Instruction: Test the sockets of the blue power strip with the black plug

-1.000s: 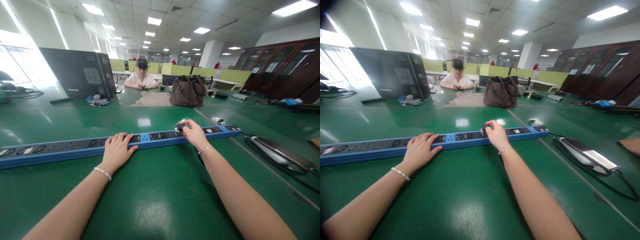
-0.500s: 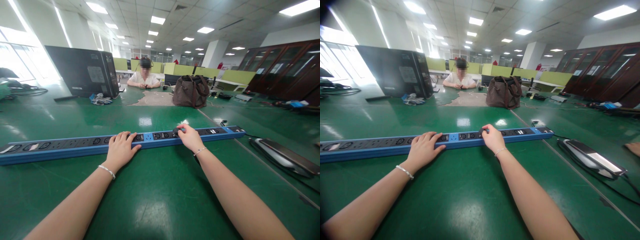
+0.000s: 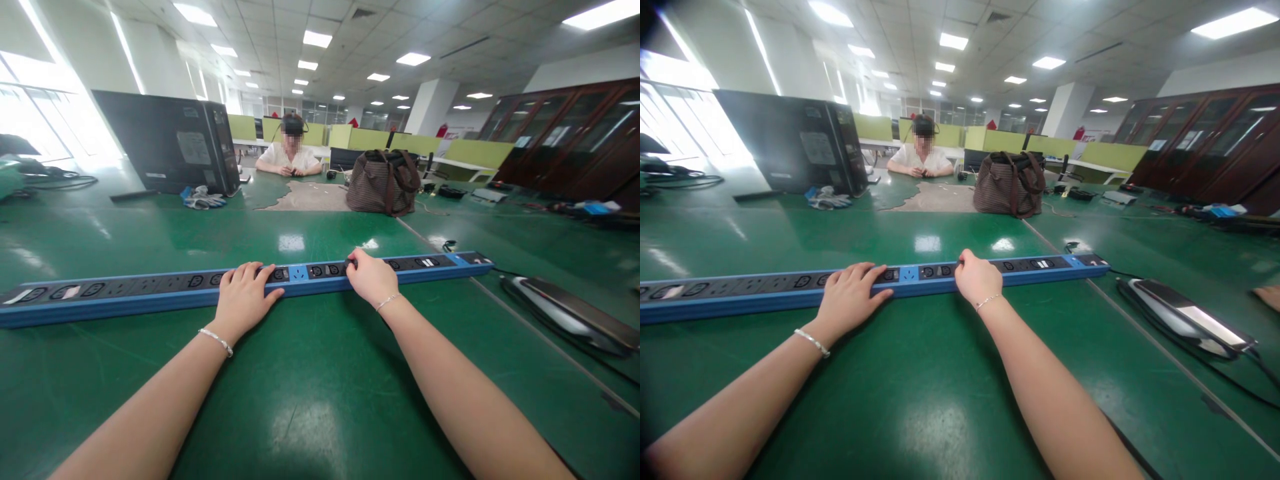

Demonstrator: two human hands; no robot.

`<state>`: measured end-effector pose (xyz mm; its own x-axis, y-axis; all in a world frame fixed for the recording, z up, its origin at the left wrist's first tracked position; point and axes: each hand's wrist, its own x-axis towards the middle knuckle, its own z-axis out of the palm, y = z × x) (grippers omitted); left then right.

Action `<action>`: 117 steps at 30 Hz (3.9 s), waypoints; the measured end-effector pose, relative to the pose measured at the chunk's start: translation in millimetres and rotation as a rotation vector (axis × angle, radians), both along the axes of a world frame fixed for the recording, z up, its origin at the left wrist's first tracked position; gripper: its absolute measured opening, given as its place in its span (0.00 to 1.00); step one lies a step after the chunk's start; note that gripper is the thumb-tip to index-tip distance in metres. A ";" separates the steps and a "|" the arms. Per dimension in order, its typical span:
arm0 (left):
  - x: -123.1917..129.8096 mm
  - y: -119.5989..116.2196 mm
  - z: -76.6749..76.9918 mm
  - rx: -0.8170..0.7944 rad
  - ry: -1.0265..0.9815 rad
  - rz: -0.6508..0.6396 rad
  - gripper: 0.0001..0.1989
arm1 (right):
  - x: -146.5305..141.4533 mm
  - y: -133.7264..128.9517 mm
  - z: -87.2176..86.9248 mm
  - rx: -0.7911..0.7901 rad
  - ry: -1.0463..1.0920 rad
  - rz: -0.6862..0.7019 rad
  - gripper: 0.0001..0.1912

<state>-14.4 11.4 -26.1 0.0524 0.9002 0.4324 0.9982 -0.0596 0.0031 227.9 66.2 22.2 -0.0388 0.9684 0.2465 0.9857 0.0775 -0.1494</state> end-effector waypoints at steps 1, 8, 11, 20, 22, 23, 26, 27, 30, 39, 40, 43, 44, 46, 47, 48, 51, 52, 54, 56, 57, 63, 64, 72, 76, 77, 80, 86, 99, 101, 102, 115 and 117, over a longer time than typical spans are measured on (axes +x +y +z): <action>0.0 0.2 0.0 0.000 0.000 0.001 0.26 | 0.6 0.5 0.4 -0.009 -0.004 0.005 0.15; 0.0 0.6 -0.4 0.006 -0.007 -0.005 0.26 | 6.0 4.5 0.0 -0.041 0.034 0.040 0.15; 0.0 -0.1 -0.3 0.017 -0.010 -0.007 0.25 | 7.0 7.2 -2.4 -0.034 0.048 0.045 0.14; -0.6 0.0 -1.1 0.023 0.000 -0.012 0.25 | 11.6 15.1 -9.6 -0.034 0.206 0.113 0.11; -0.7 0.5 -1.3 0.020 -0.001 -0.012 0.26 | 11.9 14.8 -11.7 -0.031 0.254 0.103 0.12; -0.7 0.7 -1.4 0.019 -0.001 -0.011 0.26 | 12.1 14.7 -12.7 -0.033 0.275 0.100 0.12; -0.7 0.7 -1.4 0.017 -0.002 -0.010 0.25 | 13.1 16.0 -15.3 -0.037 0.329 0.104 0.12; -0.7 0.6 -1.2 0.015 -0.004 -0.010 0.25 | 13.6 17.0 -16.0 -0.037 0.346 0.107 0.12; -0.7 0.1 -0.4 0.002 -0.007 -0.008 0.26 | 15.2 20.1 -17.6 -0.054 0.418 0.116 0.11; 0.2 -1.2 1.7 -0.016 -0.012 -0.001 0.26 | 14.1 18.6 -15.3 -0.041 0.458 0.107 0.12; 0.4 -1.3 1.8 -0.018 -0.015 0.002 0.26 | 14.1 18.3 -15.0 -0.038 0.459 0.107 0.12; 0.4 -1.6 2.0 -0.015 -0.014 0.007 0.25 | 14.5 18.3 -15.5 -0.025 0.456 0.106 0.13; 0.4 -1.6 2.2 -0.013 -0.013 0.006 0.25 | 14.5 18.5 -16.3 -0.020 0.452 0.105 0.13; 0.2 -1.6 2.5 -0.014 -0.012 0.001 0.25 | 13.8 18.8 -18.8 -0.011 0.445 0.104 0.13; 0.1 -1.5 2.6 -0.017 -0.012 -0.001 0.26 | 13.2 18.5 -20.1 -0.004 0.442 0.104 0.13; 0.1 -1.4 2.6 -0.019 -0.013 0.000 0.26 | 12.5 18.0 -21.0 0.003 0.442 0.103 0.12; 0.3 -0.8 2.4 -0.019 -0.018 0.007 0.26 | 11.9 14.2 -16.6 0.020 0.458 0.106 0.12; 0.4 -0.6 2.3 -0.016 -0.019 0.010 0.26 | 13.1 12.5 -11.5 0.055 0.475 0.114 0.12; 0.5 -0.4 2.1 -0.011 -0.020 0.010 0.25 | 18.2 8.8 3.8 0.190 0.533 0.136 0.14; 0.6 -0.4 2.3 -0.015 -0.019 0.011 0.26 | 25.6 5.8 21.6 0.381 0.610 0.100 0.16; 0.7 -0.6 2.6 -0.018 -0.018 0.010 0.26 | 29.2 4.8 29.1 0.394 0.631 0.083 0.17; 1.3 -1.6 3.6 -0.023 -0.015 0.015 0.26 | 32.8 3.5 32.3 0.174 0.722 0.118 0.15; 1.3 -1.5 3.5 -0.024 -0.015 0.015 0.26 | 30.7 3.9 29.1 0.144 0.736 0.129 0.15; 0.6 -0.8 2.5 -0.009 -0.019 -0.005 0.26 | 10.1 -0.2 10.6 -0.001 0.657 0.229 0.14; 1.4 -1.8 3.1 0.000 -0.033 -0.004 0.24 | -3.1 -7.6 3.6 -0.039 0.606 0.283 0.13; 1.7 -2.1 3.2 0.003 -0.038 -0.004 0.24 | -6.7 -8.8 2.1 -0.043 0.602 0.292 0.13; 2.7 -3.1 3.6 0.009 -0.053 -0.006 0.23 | -17.8 -7.9 -2.6 -0.053 0.620 0.297 0.13; 2.6 -3.1 2.6 0.036 -0.074 -0.020 0.23 | -38.8 1.6 -9.4 -0.130 0.754 0.173 0.12; 2.5 -2.8 0.5 0.071 -0.093 -0.029 0.22 | -71.2 -14.2 -2.7 -0.194 1.140 0.105 0.11; 2.8 -2.7 0.3 0.079 -0.090 -0.029 0.22 | -77.1 -13.1 -9.9 -0.192 1.215 0.085 0.11; 2.9 -2.7 0.2 0.080 -0.088 -0.030 0.23 | -79.9 -13.3 -13.0 -0.188 1.233 0.084 0.11; 3.2 -1.7 -1.1 0.103 -0.091 -0.029 0.22 | -91.5 -5.6 -38.3 -0.079 1.064 0.163 0.11; 3.2 -1.7 -1.2 0.099 -0.099 -0.030 0.22 | -92.0 -5.9 -37.3 -0.090 1.048 0.151 0.11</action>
